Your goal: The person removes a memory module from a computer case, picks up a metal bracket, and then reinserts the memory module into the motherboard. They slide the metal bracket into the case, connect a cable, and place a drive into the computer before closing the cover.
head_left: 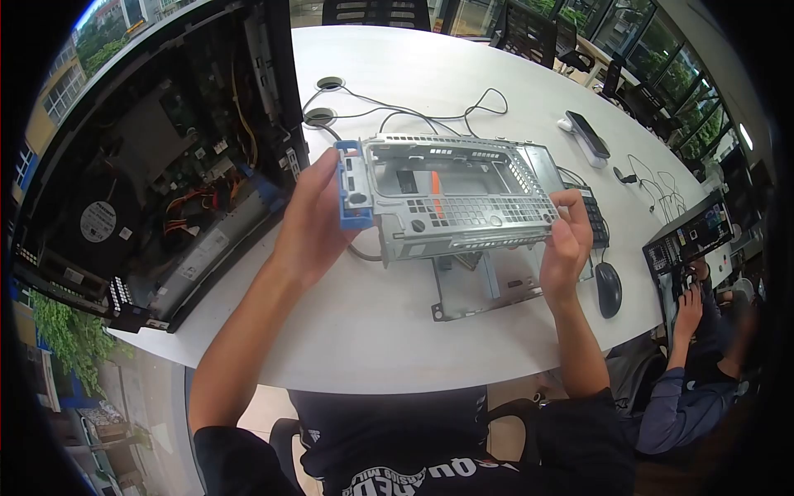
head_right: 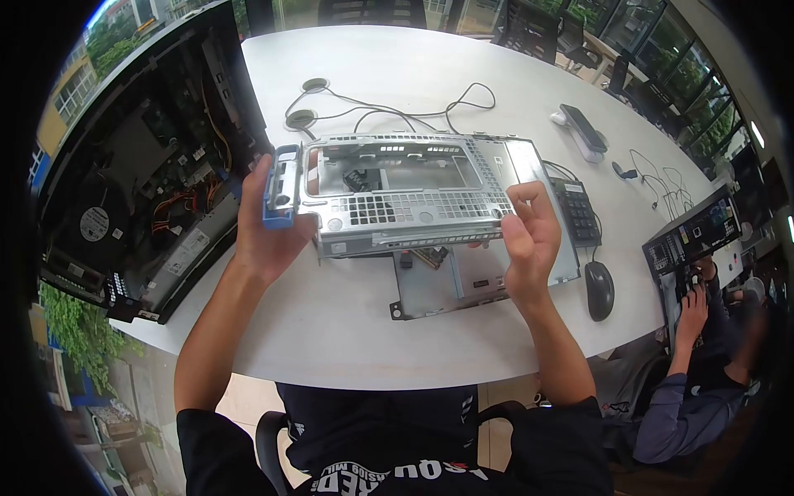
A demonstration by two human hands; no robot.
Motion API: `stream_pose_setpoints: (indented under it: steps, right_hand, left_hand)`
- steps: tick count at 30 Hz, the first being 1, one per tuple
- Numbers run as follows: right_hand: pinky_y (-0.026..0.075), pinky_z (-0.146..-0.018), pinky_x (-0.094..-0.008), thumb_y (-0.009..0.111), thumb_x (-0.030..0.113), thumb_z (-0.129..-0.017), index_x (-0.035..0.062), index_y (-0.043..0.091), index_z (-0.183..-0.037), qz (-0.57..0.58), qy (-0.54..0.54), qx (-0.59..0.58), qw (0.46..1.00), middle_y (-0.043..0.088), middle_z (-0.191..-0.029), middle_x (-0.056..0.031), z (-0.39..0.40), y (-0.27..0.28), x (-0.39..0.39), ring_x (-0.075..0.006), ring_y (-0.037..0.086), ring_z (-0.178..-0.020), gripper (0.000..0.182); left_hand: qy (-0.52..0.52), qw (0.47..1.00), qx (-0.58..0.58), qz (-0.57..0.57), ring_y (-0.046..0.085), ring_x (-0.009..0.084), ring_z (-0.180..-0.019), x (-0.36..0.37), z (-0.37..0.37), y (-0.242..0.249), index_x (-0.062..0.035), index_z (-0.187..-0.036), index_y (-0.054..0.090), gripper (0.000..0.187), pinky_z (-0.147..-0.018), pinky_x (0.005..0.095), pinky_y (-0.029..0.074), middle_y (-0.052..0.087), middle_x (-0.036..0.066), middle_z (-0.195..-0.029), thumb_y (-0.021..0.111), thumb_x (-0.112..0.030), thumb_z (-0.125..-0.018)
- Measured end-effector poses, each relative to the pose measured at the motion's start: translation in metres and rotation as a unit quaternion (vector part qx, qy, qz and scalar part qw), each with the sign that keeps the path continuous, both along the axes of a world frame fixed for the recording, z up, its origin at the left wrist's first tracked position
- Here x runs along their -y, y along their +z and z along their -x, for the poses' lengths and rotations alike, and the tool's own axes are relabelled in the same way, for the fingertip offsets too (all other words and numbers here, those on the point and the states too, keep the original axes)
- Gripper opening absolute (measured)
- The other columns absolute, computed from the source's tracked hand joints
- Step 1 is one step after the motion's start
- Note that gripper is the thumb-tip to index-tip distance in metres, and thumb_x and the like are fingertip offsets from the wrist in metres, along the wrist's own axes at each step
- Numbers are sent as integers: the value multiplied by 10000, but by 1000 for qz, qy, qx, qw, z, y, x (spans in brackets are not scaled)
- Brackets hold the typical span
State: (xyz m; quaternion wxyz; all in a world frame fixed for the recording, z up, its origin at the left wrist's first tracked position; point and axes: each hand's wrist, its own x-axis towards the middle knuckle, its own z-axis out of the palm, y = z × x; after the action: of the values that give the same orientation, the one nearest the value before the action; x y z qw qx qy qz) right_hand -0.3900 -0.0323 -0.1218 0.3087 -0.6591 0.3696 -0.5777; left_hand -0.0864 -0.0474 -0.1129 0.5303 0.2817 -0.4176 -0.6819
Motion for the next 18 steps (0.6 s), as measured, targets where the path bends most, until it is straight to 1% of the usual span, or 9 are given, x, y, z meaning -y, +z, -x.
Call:
stream_pose_setpoints:
  steps: [3, 4, 7, 10, 13, 15, 16, 18]
  right_hand:
    - [550, -682, -282, 511, 257, -954, -12, 432, -1137, 24, -16, -31, 999, 697, -891, -168, 3, 4, 2, -164, 660, -695, 335]
    - [557, -687, -287, 515, 241, -949, -11, 422, -1150, 34, -21, -42, 998, 702, -902, -172, 4, 5, 2, -168, 667, -704, 336]
    - [603, -688, -318, 536, 194, -933, -3, 402, -1171, 9, 23, -28, 999, 717, -984, -224, 8, 5, 4, -213, 720, -793, 337]
    - [642, -758, -344, 575, 122, -947, -27, 389, -1243, -46, 64, 7, 997, 707, -1085, -275, 5, 11, 5, -241, 730, -943, 380]
    - [656, -780, -350, 584, 101, -945, -87, 327, -1425, -57, 75, 21, 995, 682, -1202, -310, -1, 12, 9, -285, 725, -1060, 576]
    - [644, -840, -376, 607, 69, -942, -100, 241, -1517, -59, 86, 11, 994, 656, -1269, -319, -3, 16, 10, -307, 708, -1121, 702]
    - [638, -869, -390, 619, 52, -940, -106, 198, -1563, -60, 92, 5, 994, 643, -1302, -323, -4, 17, 10, -319, 700, -1151, 768]
    - [615, -925, -411, 657, 26, -926, -107, 204, -1574, -37, 92, 6, 995, 635, -1323, -320, -7, 12, 10, -327, 690, -1175, 801]
  left_hand:
    - [-22, 1000, -19, -4, 577, 231, -1268, 0, -4, -1, -106, -1478, 513, 751, -1132, 426, 395, 558, 100, -1451, 585, -622, -938]
    - [-23, 999, -23, -12, 567, 233, -1290, 2, -5, -4, -105, -1482, 509, 752, -1145, 426, 388, 549, 100, -1464, 583, -622, -941]
    - [-11, 1000, -17, -20, 532, 244, -1355, 6, -5, -6, -103, -1500, 490, 756, -1189, 426, 360, 516, 107, -1508, 566, -623, -956]
    - [17, 1000, 14, 1, 479, 258, -1422, 5, -3, -1, -98, -1529, 452, 747, -1240, 421, 312, 475, 115, -1558, 520, -611, -991]
    - [22, 999, 26, 25, 410, 262, -1477, 11, -4, -3, -95, -1556, 410, 696, -1273, 411, 260, 441, 107, -1594, 439, -567, -1046]
    - [30, 999, 23, 39, 381, 252, -1492, 12, -1, -3, -98, -1570, 389, 641, -1279, 400, 245, 430, 95, -1605, 371, -519, -1086]
    - [44, 999, 6, 29, 377, 240, -1489, 11, 2, -2, -90, -1567, 395, 646, -1276, 411, 226, 448, 93, -1590, 364, -526, -1091]
    - [75, 997, -29, 8, 368, 217, -1483, 9, 8, 1, -74, -1562, 405, 658, -1271, 431, 190, 484, 90, -1560, 348, -539, -1099]
